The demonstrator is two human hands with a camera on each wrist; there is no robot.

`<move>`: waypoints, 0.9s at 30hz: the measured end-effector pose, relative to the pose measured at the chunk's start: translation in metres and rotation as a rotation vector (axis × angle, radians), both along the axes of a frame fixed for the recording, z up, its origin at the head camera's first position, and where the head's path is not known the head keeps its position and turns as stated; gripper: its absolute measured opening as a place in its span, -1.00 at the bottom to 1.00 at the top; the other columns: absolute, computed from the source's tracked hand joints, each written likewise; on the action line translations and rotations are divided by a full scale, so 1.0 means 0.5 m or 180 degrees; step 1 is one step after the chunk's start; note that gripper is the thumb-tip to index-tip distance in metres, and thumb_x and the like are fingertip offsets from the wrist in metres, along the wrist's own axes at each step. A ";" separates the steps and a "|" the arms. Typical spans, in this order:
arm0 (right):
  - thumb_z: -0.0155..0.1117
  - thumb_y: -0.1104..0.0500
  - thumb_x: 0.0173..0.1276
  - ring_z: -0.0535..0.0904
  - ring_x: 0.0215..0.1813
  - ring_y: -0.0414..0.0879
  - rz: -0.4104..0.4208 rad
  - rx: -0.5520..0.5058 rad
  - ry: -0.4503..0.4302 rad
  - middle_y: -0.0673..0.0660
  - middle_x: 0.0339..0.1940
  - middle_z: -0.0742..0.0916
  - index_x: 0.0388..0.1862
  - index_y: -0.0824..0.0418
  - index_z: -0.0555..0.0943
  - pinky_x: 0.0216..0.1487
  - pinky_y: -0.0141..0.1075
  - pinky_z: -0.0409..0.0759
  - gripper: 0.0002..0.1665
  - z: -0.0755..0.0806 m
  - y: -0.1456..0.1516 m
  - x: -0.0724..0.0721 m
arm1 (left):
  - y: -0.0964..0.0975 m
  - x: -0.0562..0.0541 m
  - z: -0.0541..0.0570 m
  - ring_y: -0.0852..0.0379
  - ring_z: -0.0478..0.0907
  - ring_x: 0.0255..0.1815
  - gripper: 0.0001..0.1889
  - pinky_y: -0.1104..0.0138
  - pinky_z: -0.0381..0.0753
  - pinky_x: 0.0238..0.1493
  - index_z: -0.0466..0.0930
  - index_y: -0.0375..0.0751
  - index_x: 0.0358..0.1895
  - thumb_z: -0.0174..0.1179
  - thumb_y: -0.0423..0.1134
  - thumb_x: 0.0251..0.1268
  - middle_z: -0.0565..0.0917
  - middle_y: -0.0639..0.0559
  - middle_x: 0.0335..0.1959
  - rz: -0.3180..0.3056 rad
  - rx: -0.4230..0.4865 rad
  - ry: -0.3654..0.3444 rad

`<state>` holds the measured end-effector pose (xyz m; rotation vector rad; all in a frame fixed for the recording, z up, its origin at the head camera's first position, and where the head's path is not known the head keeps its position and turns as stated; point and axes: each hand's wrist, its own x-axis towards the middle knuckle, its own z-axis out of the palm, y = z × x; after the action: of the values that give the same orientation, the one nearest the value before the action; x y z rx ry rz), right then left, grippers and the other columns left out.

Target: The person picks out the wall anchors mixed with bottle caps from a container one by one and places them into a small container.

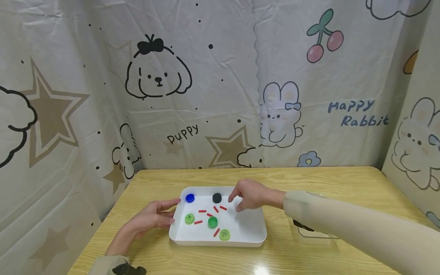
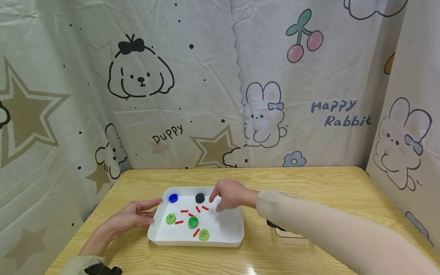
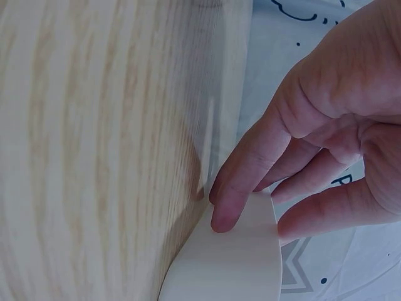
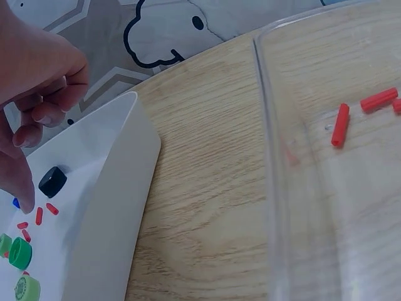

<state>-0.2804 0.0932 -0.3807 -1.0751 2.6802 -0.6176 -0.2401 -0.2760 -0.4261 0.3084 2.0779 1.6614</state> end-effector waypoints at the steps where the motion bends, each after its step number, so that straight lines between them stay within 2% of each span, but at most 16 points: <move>1: 0.64 0.33 0.18 0.34 -0.44 -0.19 -0.0008 0.0017 -0.0009 -0.09 -0.56 0.56 -0.04 0.21 0.86 -0.37 -0.34 0.31 -0.67 0.001 -0.003 0.000 | 0.000 0.000 0.000 -0.38 0.35 0.50 -0.21 0.07 0.69 0.17 0.14 -0.52 0.61 0.28 -0.54 0.35 0.27 -0.51 0.55 0.0000 0.0005 0.0001; 6: 0.63 0.33 0.20 0.40 -0.37 -0.17 -0.0033 0.0080 -0.0090 -0.05 -0.41 0.71 -0.02 0.18 0.86 -0.31 -0.30 0.39 -0.66 0.004 -0.015 -0.007 | 0.000 0.001 0.000 -0.37 0.36 0.49 -0.21 0.07 0.70 0.16 0.15 -0.51 0.60 0.28 -0.54 0.34 0.29 -0.50 0.54 0.0011 -0.0008 0.0007; 11: 0.62 0.35 0.20 0.40 -0.37 -0.17 0.0016 0.0097 -0.0096 0.02 -0.41 0.72 -0.01 0.18 0.86 -0.29 -0.30 0.41 -0.65 -0.001 -0.023 -0.023 | 0.000 -0.001 -0.001 -0.36 0.38 0.49 -0.21 0.05 0.70 0.17 0.16 -0.50 0.61 0.28 -0.54 0.34 0.30 -0.50 0.53 0.0014 -0.0003 -0.0001; 18: 0.63 0.36 0.20 0.57 -0.20 -0.12 -0.0004 0.0164 -0.0156 0.01 -0.08 0.84 0.00 0.14 0.87 -0.10 -0.24 0.61 -0.63 -0.018 -0.037 -0.041 | -0.001 -0.002 -0.003 -0.37 0.37 0.49 -0.21 0.04 0.70 0.16 0.15 -0.50 0.61 0.28 -0.54 0.35 0.29 -0.50 0.54 0.0010 0.0011 -0.0004; 21: 0.63 0.36 0.21 0.56 -0.19 -0.11 -0.0048 0.0183 -0.0228 -0.01 -0.10 0.83 0.01 0.12 0.86 -0.13 -0.25 0.59 -0.62 -0.023 -0.044 -0.045 | -0.001 -0.002 -0.003 -0.36 0.37 0.49 -0.21 0.05 0.70 0.16 0.16 -0.49 0.61 0.29 -0.54 0.35 0.29 -0.50 0.54 0.0017 -0.0005 -0.0006; 27: 0.62 0.37 0.22 0.45 -0.27 -0.13 -0.0078 0.0242 -0.0247 0.00 -0.30 0.74 0.02 0.10 0.87 -0.25 -0.31 0.45 -0.61 -0.034 -0.059 -0.056 | -0.003 -0.002 -0.007 -0.36 0.38 0.49 -0.21 0.05 0.70 0.16 0.17 -0.48 0.61 0.29 -0.53 0.34 0.29 -0.49 0.54 0.0050 -0.0016 -0.0001</move>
<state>-0.3084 0.0637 -0.3979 -0.9799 2.6310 -0.5451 -0.2411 -0.2775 -0.4295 0.2909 2.0891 1.6649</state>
